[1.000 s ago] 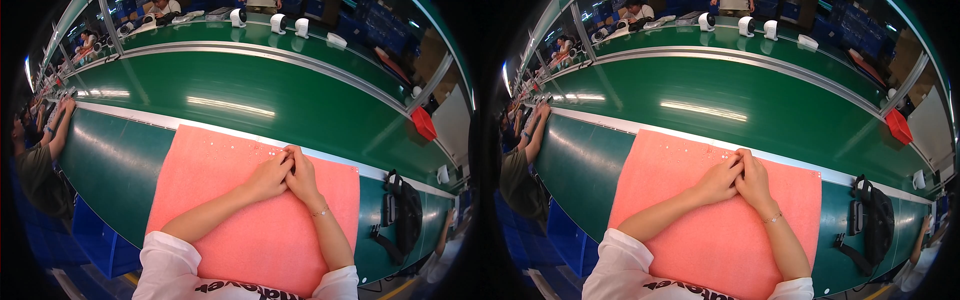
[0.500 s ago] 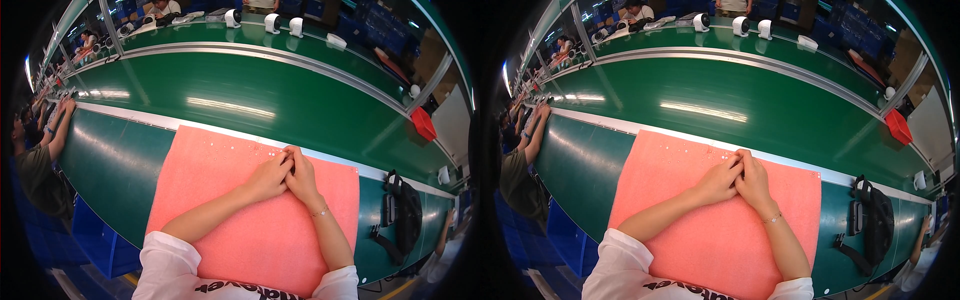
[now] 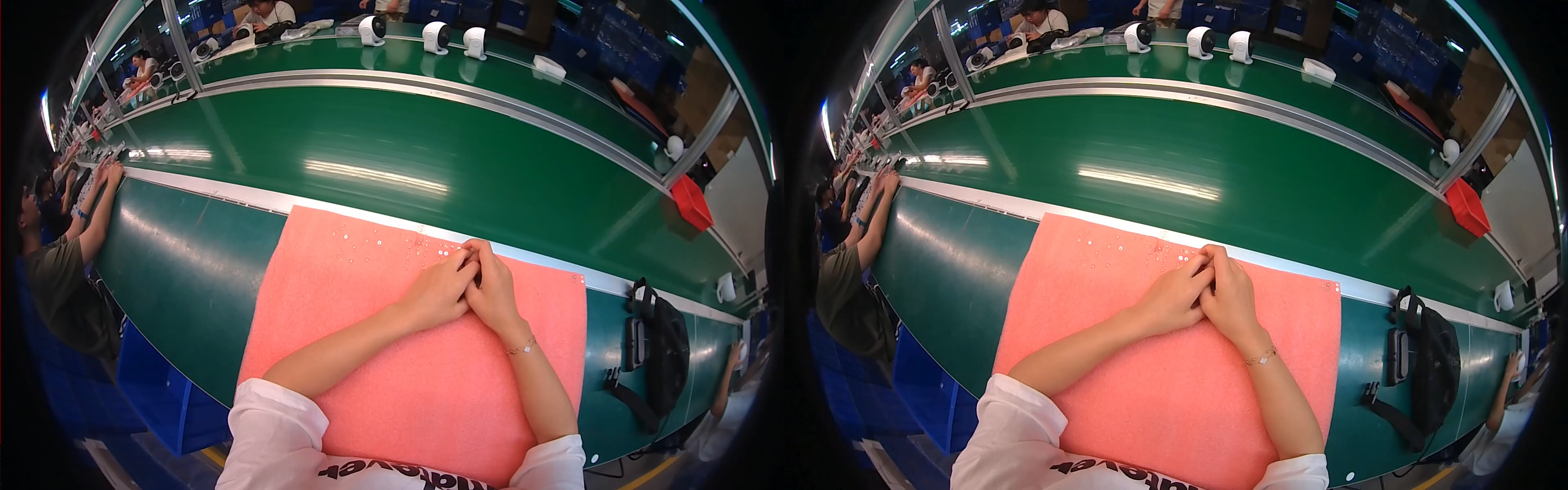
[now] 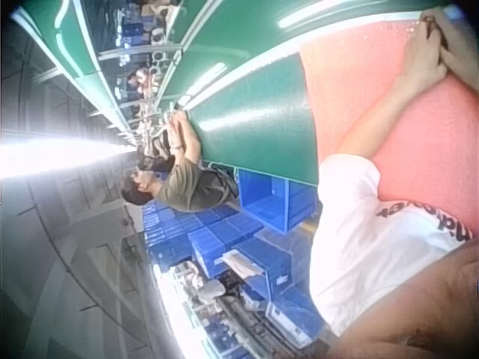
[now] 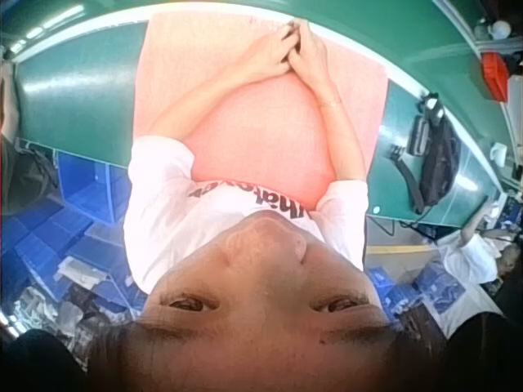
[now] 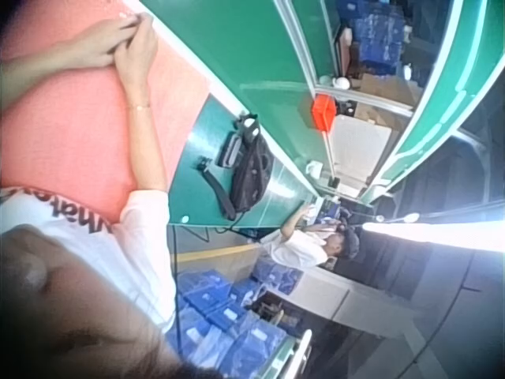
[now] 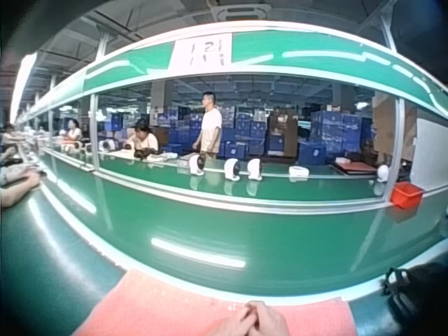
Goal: Assembling components of a security camera and applying small adhesive parts from a sheet.
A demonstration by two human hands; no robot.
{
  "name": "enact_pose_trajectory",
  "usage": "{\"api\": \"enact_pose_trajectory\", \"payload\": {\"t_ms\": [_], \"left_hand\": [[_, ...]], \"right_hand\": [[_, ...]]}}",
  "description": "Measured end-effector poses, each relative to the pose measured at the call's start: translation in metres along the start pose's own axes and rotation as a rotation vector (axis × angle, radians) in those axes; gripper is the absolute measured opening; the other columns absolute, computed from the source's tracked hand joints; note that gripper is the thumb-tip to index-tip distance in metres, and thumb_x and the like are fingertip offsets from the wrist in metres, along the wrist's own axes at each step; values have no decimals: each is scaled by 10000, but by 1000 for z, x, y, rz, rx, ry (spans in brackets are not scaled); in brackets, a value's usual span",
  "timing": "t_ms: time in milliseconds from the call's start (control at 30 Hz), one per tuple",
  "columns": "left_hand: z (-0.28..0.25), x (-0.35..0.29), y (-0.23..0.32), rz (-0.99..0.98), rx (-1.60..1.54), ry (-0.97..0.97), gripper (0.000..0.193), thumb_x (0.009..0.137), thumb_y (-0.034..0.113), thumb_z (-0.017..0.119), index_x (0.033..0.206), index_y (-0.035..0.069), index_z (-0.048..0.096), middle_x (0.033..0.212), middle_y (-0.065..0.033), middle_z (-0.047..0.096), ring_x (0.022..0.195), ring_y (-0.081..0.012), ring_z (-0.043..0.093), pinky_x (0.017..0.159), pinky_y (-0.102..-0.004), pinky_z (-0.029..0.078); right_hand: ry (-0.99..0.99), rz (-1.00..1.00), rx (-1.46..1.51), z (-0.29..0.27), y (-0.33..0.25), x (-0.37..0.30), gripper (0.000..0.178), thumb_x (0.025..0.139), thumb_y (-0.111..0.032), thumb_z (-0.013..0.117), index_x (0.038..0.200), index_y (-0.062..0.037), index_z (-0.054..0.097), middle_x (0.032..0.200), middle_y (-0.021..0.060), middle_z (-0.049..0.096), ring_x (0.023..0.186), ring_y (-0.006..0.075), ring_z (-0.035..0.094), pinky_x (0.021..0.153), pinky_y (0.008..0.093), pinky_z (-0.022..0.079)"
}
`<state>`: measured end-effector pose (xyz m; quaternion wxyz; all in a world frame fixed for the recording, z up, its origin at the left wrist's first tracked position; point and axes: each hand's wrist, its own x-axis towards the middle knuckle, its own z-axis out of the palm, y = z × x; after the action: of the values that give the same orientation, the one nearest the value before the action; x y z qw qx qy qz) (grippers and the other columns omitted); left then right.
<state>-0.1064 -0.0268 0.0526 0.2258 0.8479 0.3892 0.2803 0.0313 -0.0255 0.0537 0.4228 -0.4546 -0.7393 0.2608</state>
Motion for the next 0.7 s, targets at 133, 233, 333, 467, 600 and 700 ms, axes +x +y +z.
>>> {"api": "enact_pose_trajectory", "payload": {"t_ms": [133,233,333,467,600,700], "left_hand": [[0,0,0,2,-8,3,414,729,73,608,1114,-15,484,1113,-195,485,894,-369,563,708,-434,493],[0,0,0,-4,0,2,413,729,74,609,1112,-17,484,1112,-195,485,895,-369,563,711,-433,494],[0,0,0,-1,-1,5,409,730,74,610,1108,-20,486,1109,-195,484,893,-368,563,709,-432,493],[0,0,0,8,-2,10,406,730,72,610,1105,-24,487,1106,-196,483,892,-368,562,707,-431,492],[0,0,0,4,-6,6,407,730,68,610,1106,-27,487,1103,-197,482,895,-368,561,705,-430,491],[-1,0,1,1,-10,4,408,730,67,609,1108,-26,486,1103,-197,483,902,-369,559,710,-430,491]], "right_hand": [[4,-9,-1,0,1,0,393,706,74,524,1077,-39,460,861,174,605,814,361,589,665,429,461],[4,-11,0,1,1,0,398,703,76,525,1078,-41,460,860,173,604,812,361,588,665,430,460],[6,-7,1,1,2,0,400,704,78,524,1080,-44,460,859,172,604,812,360,589,666,427,461],[6,-1,7,1,1,0,398,707,77,524,1080,-45,459,859,171,604,813,359,590,667,424,463],[5,5,1,1,0,0,396,710,73,528,1081,-48,461,856,170,604,812,358,590,667,423,463],[4,11,-1,1,0,0,396,711,69,531,1083,-49,463,853,170,603,809,357,589,667,423,463]]}}
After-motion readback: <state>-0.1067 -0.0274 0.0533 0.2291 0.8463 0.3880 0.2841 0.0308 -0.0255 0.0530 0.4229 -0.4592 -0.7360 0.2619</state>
